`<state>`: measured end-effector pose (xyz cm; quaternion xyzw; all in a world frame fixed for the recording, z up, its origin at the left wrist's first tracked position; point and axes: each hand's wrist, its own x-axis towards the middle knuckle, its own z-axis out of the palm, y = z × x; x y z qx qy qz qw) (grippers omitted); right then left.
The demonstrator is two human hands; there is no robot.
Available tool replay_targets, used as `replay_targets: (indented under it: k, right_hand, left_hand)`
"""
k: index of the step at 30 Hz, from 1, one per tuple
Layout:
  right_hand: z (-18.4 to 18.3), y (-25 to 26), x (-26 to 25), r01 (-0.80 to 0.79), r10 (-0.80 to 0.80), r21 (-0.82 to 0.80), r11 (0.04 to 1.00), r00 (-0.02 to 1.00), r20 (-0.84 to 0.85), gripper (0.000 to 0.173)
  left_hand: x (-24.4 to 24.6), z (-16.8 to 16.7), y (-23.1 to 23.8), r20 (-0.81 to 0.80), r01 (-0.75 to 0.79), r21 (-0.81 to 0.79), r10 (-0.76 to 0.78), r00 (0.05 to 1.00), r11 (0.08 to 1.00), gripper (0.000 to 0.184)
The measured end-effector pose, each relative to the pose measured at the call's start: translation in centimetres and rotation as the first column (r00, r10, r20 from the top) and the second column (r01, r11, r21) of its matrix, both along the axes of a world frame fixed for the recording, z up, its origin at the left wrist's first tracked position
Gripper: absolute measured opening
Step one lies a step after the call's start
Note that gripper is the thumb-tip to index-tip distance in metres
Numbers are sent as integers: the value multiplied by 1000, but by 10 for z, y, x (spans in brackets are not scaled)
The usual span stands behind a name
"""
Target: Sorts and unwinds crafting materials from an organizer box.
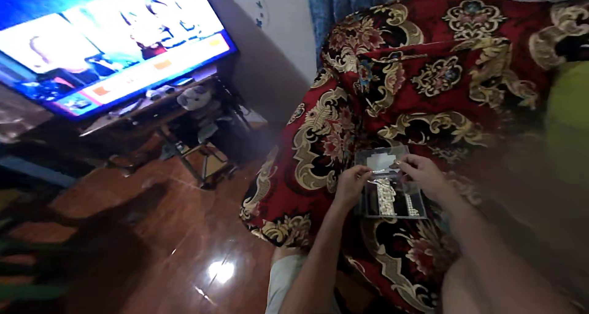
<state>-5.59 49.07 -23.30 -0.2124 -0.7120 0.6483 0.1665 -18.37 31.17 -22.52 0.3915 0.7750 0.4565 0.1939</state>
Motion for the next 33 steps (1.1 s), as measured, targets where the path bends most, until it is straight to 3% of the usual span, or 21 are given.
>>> replay_targets:
  k: [3,5,8,11,16,18,21,24,27,33]
  right_hand:
    - [-3,-1,-2,-19,8,138,990,997,77,21]
    - [-5,-4,-4,-19,9,133,991,997,81,22]
    - [-3,-13,-8,3,-3,-108,994,1000,4,22]
    - [2,-22,-10,32,-51,-352,935,998,-46,17]
    - [3,-24,-12,58,-80,-510,858,997,-21,15]
    - [4,-25,-12,62,-85,-507,860,996,-23,15]
    - [5,-23,-10,12,-18,-477,879,1000,-8,32]
    - [6,-23,-11,-19,34,-461,887,999,24,37]
    - [6,-23,-12,-50,90,-435,899,993,73,43]
    - [5,-20,-7,-127,173,-280,952,974,148,15]
  left_hand:
    - [0,3,1,-77,17,31,-15,997,999,22]
    - [0,3,3,-108,54,53,-48,993,997,21]
    - [5,6,8,-164,101,50,-92,982,994,21]
    - [10,7,11,-229,134,44,-120,966,990,21]
    - [12,17,14,-246,158,-1,-154,957,987,22]
    - [13,20,14,-245,164,-13,-162,956,986,21]
    - [14,23,15,-268,164,-33,-166,949,986,21]
    - [13,24,16,-290,157,-60,-168,942,986,21]
    - [11,18,17,-320,155,-3,-148,936,988,19]
    - [6,9,16,-299,142,16,-131,945,990,20]
